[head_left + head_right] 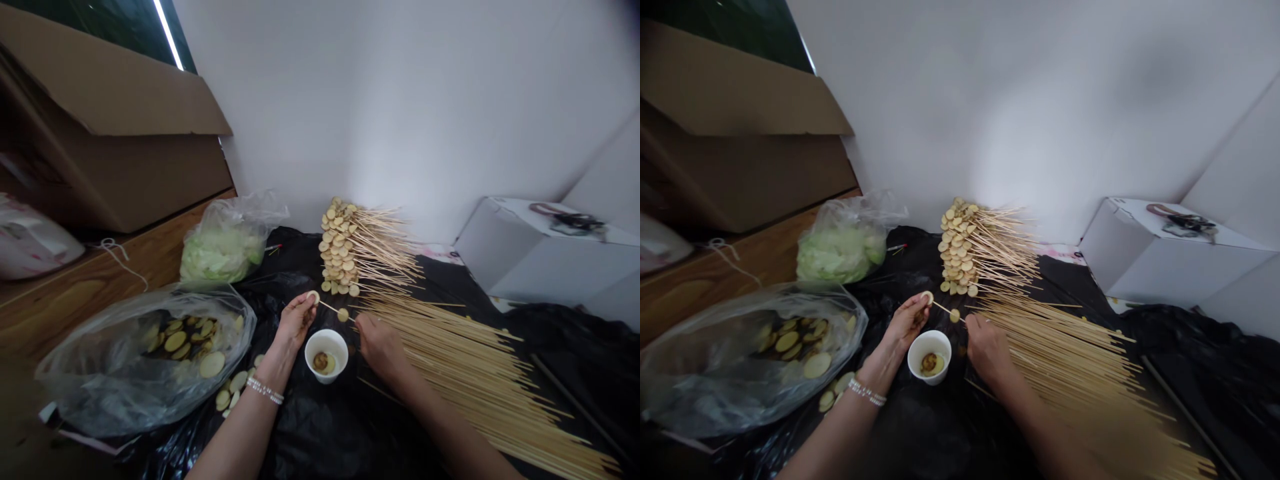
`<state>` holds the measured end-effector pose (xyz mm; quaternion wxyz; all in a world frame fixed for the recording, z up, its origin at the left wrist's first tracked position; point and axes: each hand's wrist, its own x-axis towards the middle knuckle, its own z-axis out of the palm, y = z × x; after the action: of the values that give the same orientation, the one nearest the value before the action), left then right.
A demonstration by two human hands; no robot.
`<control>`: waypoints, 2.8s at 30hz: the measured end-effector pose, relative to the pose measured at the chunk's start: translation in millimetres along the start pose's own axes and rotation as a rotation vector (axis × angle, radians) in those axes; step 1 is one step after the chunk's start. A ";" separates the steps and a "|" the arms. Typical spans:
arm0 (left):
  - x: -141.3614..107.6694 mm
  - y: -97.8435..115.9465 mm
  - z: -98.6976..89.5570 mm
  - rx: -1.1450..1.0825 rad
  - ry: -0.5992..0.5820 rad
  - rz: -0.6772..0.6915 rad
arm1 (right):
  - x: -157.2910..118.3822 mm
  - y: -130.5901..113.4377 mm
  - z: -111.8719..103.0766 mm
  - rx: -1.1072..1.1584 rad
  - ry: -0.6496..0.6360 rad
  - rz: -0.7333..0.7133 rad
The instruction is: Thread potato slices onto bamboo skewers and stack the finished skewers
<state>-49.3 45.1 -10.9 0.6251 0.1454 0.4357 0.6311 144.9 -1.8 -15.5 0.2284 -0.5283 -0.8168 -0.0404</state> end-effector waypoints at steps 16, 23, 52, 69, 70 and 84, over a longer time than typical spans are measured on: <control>-2.6 2.0 2.1 -0.004 -0.025 -0.067 | 1.5 5.1 6.9 0.122 0.054 -0.006; -1.2 0.0 0.7 0.090 -0.054 0.001 | 4.0 6.7 3.6 0.225 0.016 0.022; -0.3 -3.9 0.3 0.101 -0.050 -0.032 | 7.4 9.1 0.5 0.239 -0.201 0.049; -2.6 -8.7 2.0 0.184 -0.091 -0.041 | 2.0 3.8 9.1 0.152 -0.136 0.044; -2.0 -8.9 1.3 0.192 -0.101 -0.037 | 1.9 3.5 9.4 0.147 -0.138 0.048; -7.5 -9.7 4.9 0.284 -0.197 -0.028 | 0.7 -1.3 17.9 0.216 -0.109 0.067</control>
<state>-38.0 38.5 -12.5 0.6467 0.2872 0.4590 0.5372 137.6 3.7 -31.0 0.2407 -0.5290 -0.8094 0.0843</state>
